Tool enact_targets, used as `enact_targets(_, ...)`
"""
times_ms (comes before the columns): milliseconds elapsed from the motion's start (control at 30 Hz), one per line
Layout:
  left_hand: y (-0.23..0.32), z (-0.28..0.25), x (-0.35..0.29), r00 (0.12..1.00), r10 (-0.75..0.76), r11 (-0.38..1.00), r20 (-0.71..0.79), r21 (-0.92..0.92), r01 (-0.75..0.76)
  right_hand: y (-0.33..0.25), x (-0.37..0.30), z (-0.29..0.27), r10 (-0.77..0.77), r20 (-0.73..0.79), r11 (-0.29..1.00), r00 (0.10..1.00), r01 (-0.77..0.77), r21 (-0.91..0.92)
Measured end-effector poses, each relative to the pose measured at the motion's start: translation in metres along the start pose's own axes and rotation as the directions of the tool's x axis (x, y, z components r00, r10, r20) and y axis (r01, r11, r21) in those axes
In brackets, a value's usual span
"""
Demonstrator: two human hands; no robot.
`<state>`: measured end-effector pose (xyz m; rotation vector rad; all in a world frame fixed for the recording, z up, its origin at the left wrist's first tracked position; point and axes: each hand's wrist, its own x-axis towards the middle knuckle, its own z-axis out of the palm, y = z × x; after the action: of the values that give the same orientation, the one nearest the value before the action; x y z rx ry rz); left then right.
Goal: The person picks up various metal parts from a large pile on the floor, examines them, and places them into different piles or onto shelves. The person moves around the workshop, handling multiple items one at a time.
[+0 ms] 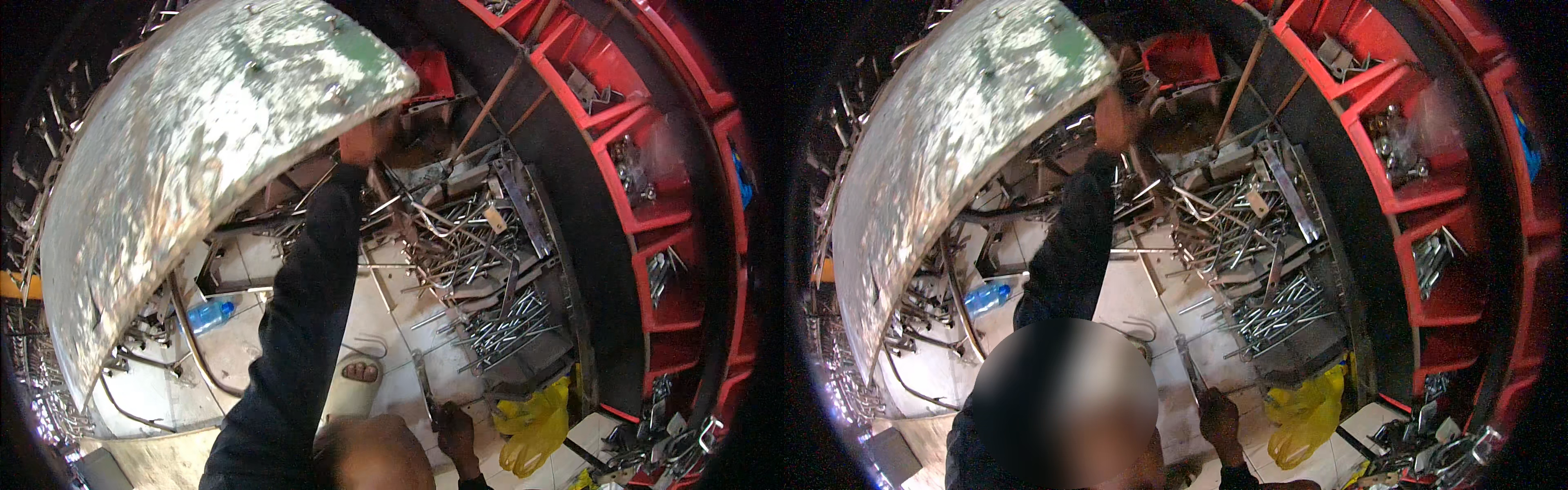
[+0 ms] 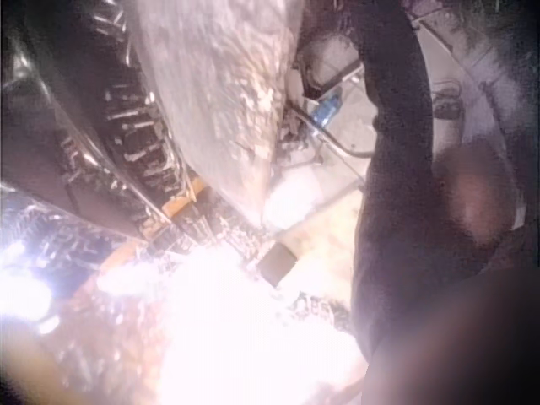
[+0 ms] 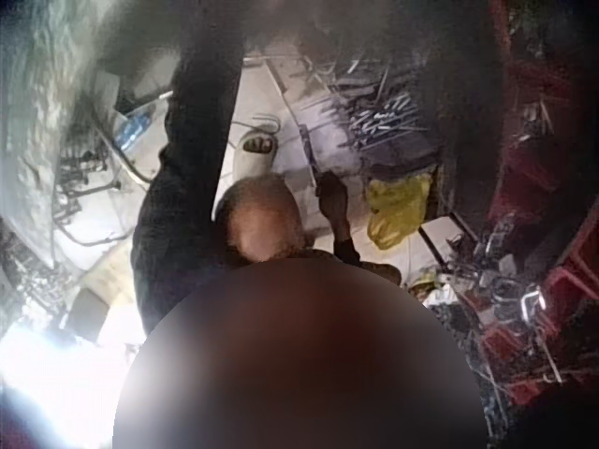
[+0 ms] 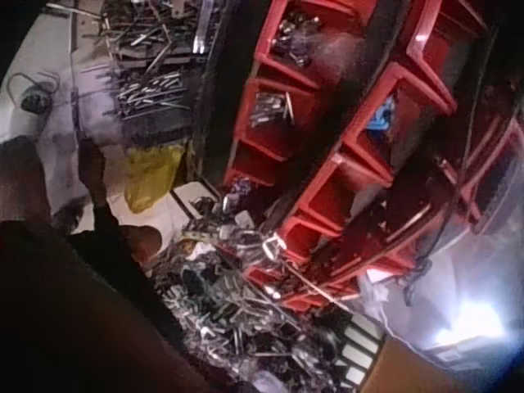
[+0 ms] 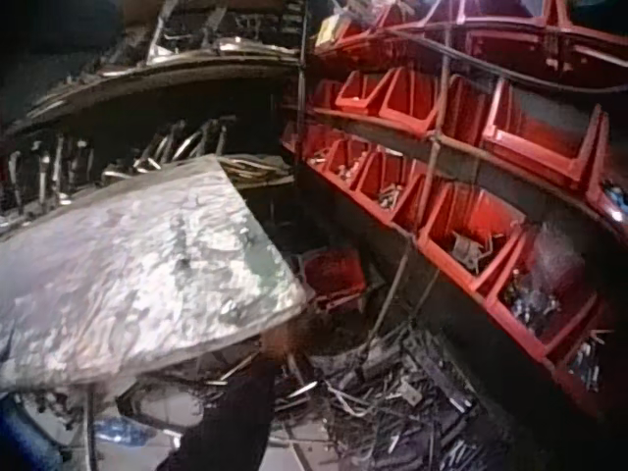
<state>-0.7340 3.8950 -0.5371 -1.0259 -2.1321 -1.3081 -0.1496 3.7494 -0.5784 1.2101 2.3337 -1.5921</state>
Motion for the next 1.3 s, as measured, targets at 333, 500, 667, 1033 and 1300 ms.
enact_targets(333,-0.213,0.183,0.143,0.932,0.093,0.878,0.351,0.413,-0.243,0.000,0.007,-0.011,0.027,0.075,0.932,0.997,0.002,-0.361)
enact_targets(500,-0.230,0.167,0.138,0.936,0.041,0.906,0.350,0.381,-0.183,-0.008,0.011,-0.015,0.122,0.048,0.923,0.991,-0.095,-0.373)
enact_targets(667,-0.210,0.121,0.126,0.958,0.015,0.941,0.286,0.319,-0.110,-0.012,0.016,-0.016,0.155,0.018,0.914,0.988,-0.136,-0.383)
enact_targets(1033,-0.111,-0.023,0.072,0.998,0.022,0.996,-0.055,0.082,-0.018,-0.020,0.020,-0.012,0.214,-0.041,0.903,0.976,-0.214,-0.372)
enact_targets(1300,-0.114,0.103,0.132,0.852,-0.061,0.908,0.521,0.383,-0.170,-0.021,0.013,-0.008,0.225,-0.057,0.900,0.973,-0.229,-0.371)
